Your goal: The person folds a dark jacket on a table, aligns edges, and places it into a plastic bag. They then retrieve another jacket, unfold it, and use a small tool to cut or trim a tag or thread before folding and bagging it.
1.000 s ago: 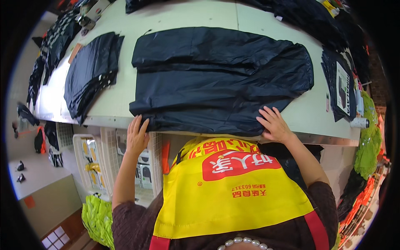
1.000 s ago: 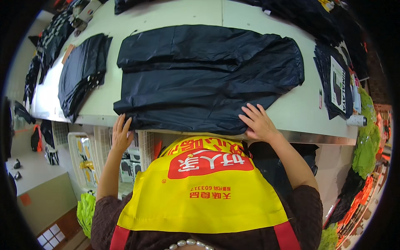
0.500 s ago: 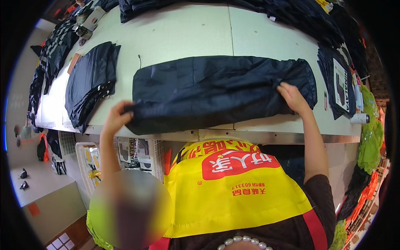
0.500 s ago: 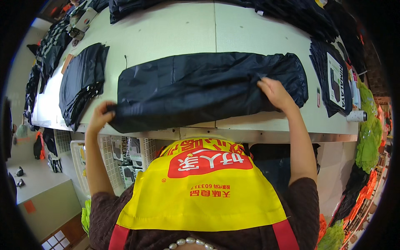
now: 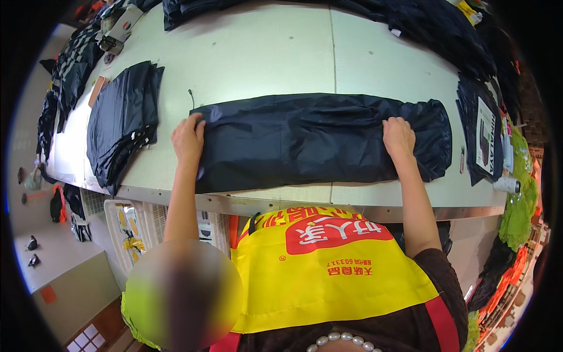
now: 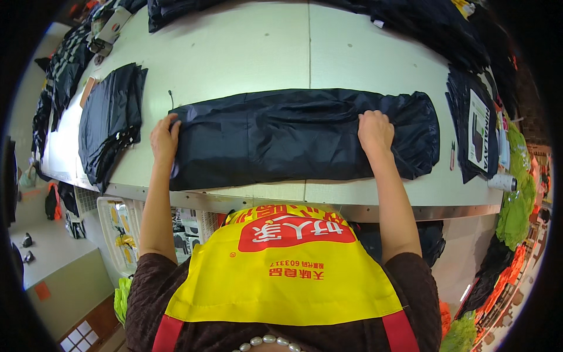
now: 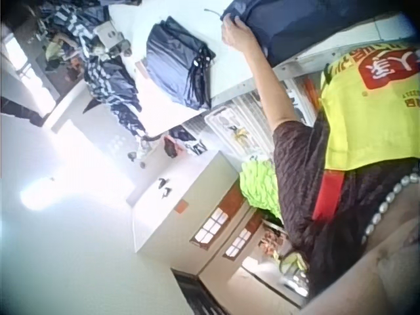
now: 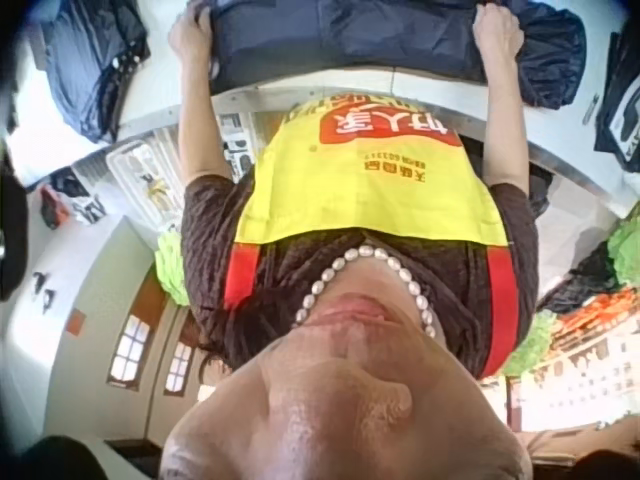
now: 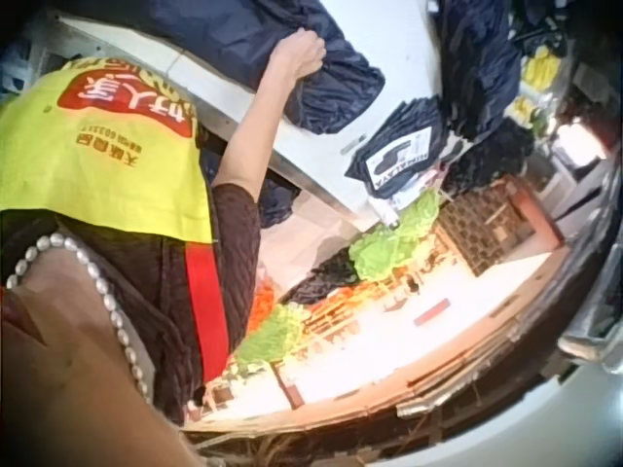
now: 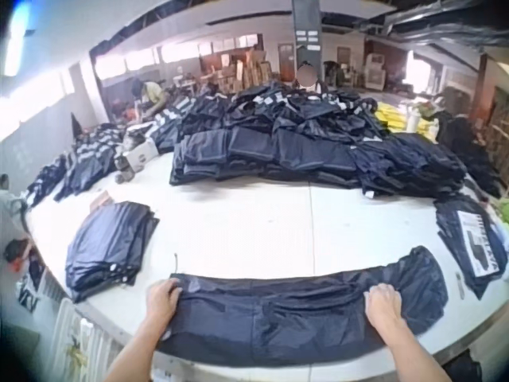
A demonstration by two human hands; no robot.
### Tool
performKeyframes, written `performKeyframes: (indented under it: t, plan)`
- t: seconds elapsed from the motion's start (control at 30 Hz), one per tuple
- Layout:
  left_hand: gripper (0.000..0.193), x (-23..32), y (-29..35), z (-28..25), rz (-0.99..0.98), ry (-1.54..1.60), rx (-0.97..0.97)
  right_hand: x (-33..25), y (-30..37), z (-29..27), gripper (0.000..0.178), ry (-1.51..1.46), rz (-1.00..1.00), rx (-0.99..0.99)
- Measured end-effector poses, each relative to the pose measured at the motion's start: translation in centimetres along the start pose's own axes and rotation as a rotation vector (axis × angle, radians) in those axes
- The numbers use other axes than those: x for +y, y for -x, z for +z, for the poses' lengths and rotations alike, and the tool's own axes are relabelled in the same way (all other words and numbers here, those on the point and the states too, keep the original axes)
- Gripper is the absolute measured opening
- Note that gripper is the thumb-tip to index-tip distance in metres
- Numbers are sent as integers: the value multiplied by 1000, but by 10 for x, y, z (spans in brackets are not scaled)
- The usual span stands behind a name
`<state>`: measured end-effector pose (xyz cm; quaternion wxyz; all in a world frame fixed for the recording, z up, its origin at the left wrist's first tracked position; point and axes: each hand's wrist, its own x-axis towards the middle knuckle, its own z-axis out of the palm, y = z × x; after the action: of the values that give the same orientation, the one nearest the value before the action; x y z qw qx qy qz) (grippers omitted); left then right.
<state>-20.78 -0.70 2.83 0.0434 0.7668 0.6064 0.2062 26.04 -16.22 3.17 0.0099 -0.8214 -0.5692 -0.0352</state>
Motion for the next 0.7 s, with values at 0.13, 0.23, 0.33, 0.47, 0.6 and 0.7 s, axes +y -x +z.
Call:
performKeyframes:
  t: [0.13,0.23,0.33,0.47,0.6,0.7]
  plan:
    - [20,-11,11,37,9,-67,164,-3,4,34,27,-31,77,193]
    - [28,-16,11,49,21,-51,273,-1,-3,29,23,-41,132,55]
    - [39,-19,10,51,35,-131,393,-58,-7,-19,46,-173,-68,291]
    - [53,-12,3,51,-190,-124,288,-144,20,3,67,-193,-375,61]
    - [62,-18,15,37,-307,-103,179,-145,17,24,65,-152,-400,-52]
    - [77,-16,13,-1,-645,86,-150,-141,13,20,66,-191,-380,-155]
